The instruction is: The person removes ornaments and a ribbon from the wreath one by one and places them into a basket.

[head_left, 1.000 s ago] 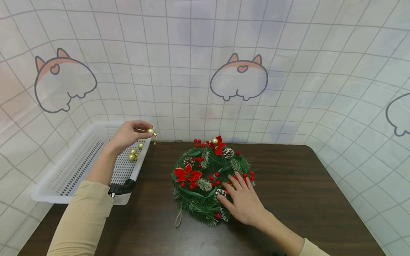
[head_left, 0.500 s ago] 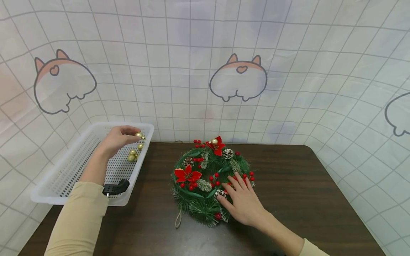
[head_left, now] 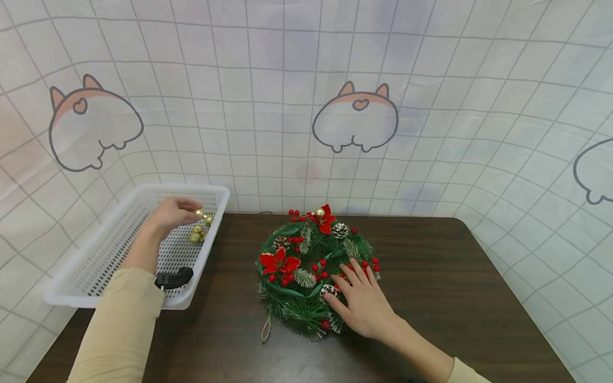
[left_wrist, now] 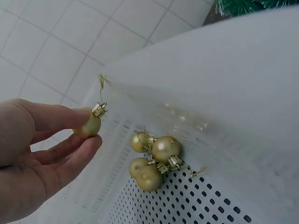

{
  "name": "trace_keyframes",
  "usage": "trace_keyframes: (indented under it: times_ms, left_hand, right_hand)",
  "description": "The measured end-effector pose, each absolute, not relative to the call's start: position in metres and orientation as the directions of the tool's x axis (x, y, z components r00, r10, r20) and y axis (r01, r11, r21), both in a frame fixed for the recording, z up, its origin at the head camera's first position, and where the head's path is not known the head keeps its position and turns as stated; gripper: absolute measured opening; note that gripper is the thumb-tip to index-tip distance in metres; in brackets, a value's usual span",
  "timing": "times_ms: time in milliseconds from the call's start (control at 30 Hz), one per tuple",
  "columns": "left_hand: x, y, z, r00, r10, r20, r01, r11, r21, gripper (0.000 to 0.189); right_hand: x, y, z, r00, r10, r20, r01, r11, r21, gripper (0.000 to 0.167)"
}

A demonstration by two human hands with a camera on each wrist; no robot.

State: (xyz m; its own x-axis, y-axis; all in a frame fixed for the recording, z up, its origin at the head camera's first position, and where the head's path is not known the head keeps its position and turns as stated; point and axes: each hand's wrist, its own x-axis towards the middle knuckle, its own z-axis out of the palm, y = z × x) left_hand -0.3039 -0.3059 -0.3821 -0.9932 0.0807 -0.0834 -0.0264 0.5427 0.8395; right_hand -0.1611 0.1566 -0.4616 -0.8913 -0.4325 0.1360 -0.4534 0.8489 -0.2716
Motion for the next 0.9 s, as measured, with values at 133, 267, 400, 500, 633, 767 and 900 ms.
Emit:
trace_keyframes:
  times_ms: [133,267,400,500,633,767,900]
  left_hand:
    - [-0.303,-0.310,-0.385,-0.989,0.061,-0.132,-0.077,0.553,0.830,0.050]
    - [-0.302,-0.312,-0.388,-0.981,0.060,-0.184,-0.120,0.555,0.823,0.050]
    - [-0.303,-0.315,-0.391,-0.972,0.087,-0.220,-0.137,0.551,0.823,0.051]
    - [-0.305,-0.317,-0.393,-0.966,0.099,-0.241,-0.147,0.556,0.818,0.051]
    - [-0.307,-0.319,-0.396,-0.964,0.076,-0.253,-0.166,0.572,0.803,0.051]
    - [-0.308,-0.318,-0.394,-0.969,0.075,-0.234,-0.151,0.568,0.809,0.050]
    - [-0.309,-0.314,-0.386,-0.977,0.113,-0.181,-0.089,0.554,0.828,0.048]
  right_hand:
    - [-0.161,0.157,-0.461,-0.890,-0.434,0.139,-0.455,0.849,-0.269,0.062]
    - [-0.161,0.157,-0.462,-0.889,-0.436,0.141,-0.458,0.848,-0.267,0.062]
    - [-0.161,0.157,-0.462,-0.888,-0.437,0.143,-0.460,0.847,-0.266,0.062]
    - [-0.160,0.157,-0.463,-0.888,-0.438,0.142,-0.460,0.847,-0.265,0.062]
    - [-0.160,0.156,-0.463,-0.888,-0.438,0.138,-0.459,0.848,-0.266,0.062]
    - [-0.160,0.156,-0.463,-0.890,-0.436,0.136,-0.456,0.848,-0.268,0.062]
    - [-0.160,0.156,-0.462,-0.890,-0.435,0.138,-0.457,0.850,-0.264,0.062]
